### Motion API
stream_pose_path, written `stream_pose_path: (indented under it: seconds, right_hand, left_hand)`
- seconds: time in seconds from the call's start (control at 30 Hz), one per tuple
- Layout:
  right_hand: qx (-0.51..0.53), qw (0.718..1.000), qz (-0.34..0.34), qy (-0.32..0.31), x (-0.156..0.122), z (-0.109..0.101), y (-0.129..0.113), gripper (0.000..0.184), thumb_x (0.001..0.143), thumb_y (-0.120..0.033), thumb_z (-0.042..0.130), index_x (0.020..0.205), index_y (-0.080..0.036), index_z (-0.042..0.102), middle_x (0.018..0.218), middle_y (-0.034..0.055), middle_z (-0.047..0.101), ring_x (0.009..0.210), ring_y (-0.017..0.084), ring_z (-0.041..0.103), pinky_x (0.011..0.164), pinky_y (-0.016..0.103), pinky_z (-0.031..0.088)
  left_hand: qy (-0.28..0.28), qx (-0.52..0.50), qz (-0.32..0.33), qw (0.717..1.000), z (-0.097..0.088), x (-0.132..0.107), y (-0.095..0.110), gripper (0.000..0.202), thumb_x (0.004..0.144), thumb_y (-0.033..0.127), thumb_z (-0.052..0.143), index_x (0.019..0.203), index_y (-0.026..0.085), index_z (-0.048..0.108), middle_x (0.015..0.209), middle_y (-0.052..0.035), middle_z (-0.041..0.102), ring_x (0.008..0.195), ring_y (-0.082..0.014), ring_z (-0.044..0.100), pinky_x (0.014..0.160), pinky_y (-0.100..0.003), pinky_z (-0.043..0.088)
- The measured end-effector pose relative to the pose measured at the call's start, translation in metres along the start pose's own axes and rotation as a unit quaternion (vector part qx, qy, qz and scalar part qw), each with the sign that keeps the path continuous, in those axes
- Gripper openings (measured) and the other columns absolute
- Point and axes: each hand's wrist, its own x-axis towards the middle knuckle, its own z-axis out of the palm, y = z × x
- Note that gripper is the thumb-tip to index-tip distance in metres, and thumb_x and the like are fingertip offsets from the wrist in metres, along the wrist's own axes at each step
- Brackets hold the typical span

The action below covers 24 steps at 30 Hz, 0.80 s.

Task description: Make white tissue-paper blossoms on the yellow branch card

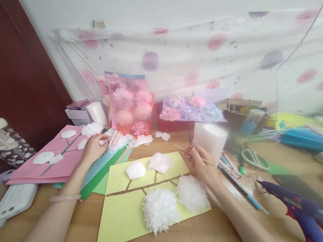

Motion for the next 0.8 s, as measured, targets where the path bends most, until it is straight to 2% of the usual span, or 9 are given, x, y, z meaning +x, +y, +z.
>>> stream_pose_path:
  seconds: [0.1, 0.17, 0.27, 0.37, 0.5, 0.63, 0.7, 0.8]
  right_hand:
    - [-0.050, 0.998, -0.033, -0.002, -0.002, -0.003, -0.001, 0.038, 0.089, -0.048, 0.043, 0.076, -0.019, 0.062, 0.063, 0.0024, 0.055, 0.057, 0.015, 0.049, 0.051, 0.028, 0.039]
    - [-0.079, 0.995, -0.057, -0.004, -0.004, -0.003, -0.001, 0.038, 0.091, -0.047, 0.041, 0.078, -0.019, 0.062, 0.065, 0.0027, 0.056, 0.058, 0.016, 0.050, 0.052, 0.028, 0.039]
    - [-0.098, 0.993, -0.071, -0.013, -0.007, -0.002, 0.001, 0.039, 0.091, -0.048, 0.039, 0.079, -0.019, 0.062, 0.066, 0.0027, 0.057, 0.060, 0.016, 0.051, 0.054, 0.028, 0.040]
    - [-0.120, 0.989, -0.082, -0.018, -0.010, -0.001, 0.001, 0.039, 0.092, -0.047, 0.038, 0.078, -0.019, 0.061, 0.067, 0.0023, 0.057, 0.062, 0.017, 0.052, 0.056, 0.028, 0.039]
    - [-0.178, 0.976, -0.122, -0.026, -0.011, 0.001, -0.001, 0.037, 0.093, -0.044, 0.035, 0.074, -0.020, 0.057, 0.068, 0.0017, 0.057, 0.066, 0.017, 0.052, 0.061, 0.029, 0.037]
    - [-0.202, 0.969, -0.141, -0.030, -0.009, 0.002, 0.001, 0.036, 0.092, -0.043, 0.037, 0.073, -0.020, 0.056, 0.068, 0.0018, 0.057, 0.067, 0.018, 0.052, 0.064, 0.030, 0.036]
    - [-0.193, 0.971, -0.140, -0.020, -0.009, 0.002, 0.002, 0.034, 0.090, -0.043, 0.040, 0.074, -0.019, 0.057, 0.069, 0.0023, 0.059, 0.069, 0.019, 0.053, 0.065, 0.030, 0.037]
    - [-0.176, 0.975, -0.135, -0.007, -0.010, 0.003, 0.000, 0.032, 0.090, -0.043, 0.040, 0.076, -0.019, 0.058, 0.070, 0.0017, 0.059, 0.069, 0.018, 0.054, 0.064, 0.029, 0.038]
  left_hand:
    - [-0.027, -0.007, 0.027, 0.999, -0.004, -0.009, -0.010, 0.025, 0.075, 0.026, 0.054, 0.096, 0.018, 0.066, 0.102, -0.0083, 0.069, 0.099, -0.0255, 0.060, 0.091, -0.034, 0.045]
    - [-0.041, 0.041, 0.049, 0.997, -0.004, -0.015, -0.010, 0.031, 0.072, 0.030, 0.059, 0.100, 0.018, 0.066, 0.106, -0.0103, 0.067, 0.105, -0.0296, 0.057, 0.095, -0.039, 0.041]
    - [-0.046, 0.129, 0.040, 0.990, -0.002, -0.020, -0.005, 0.036, 0.069, 0.028, 0.060, 0.103, 0.017, 0.065, 0.110, -0.0142, 0.064, 0.111, -0.0352, 0.051, 0.097, -0.047, 0.035]
    - [-0.034, 0.163, 0.026, 0.986, 0.000, -0.023, -0.001, 0.027, 0.071, 0.027, 0.057, 0.095, 0.017, 0.067, 0.108, -0.0153, 0.064, 0.112, -0.0358, 0.049, 0.098, -0.051, 0.030]
    - [-0.005, 0.151, 0.029, 0.988, -0.001, -0.025, 0.001, 0.018, 0.075, 0.026, 0.053, 0.075, 0.017, 0.069, 0.109, -0.0148, 0.064, 0.113, -0.0359, 0.047, 0.100, -0.058, 0.021]
    - [0.028, 0.077, 0.018, 0.996, -0.002, -0.024, 0.005, 0.015, 0.073, 0.023, 0.057, 0.063, 0.019, 0.067, 0.107, -0.0126, 0.066, 0.118, -0.0387, 0.041, 0.100, -0.063, 0.015]
    - [0.041, -0.038, -0.021, 0.998, -0.003, -0.022, 0.010, 0.010, 0.069, 0.022, 0.061, 0.060, 0.020, 0.065, 0.104, -0.0109, 0.068, 0.122, -0.0395, 0.038, 0.102, -0.061, 0.016]
    - [0.021, -0.225, -0.074, 0.971, -0.004, -0.017, 0.021, 0.007, 0.066, 0.025, 0.063, 0.063, 0.019, 0.064, 0.095, -0.0082, 0.069, 0.115, -0.0344, 0.048, 0.099, -0.051, 0.033]
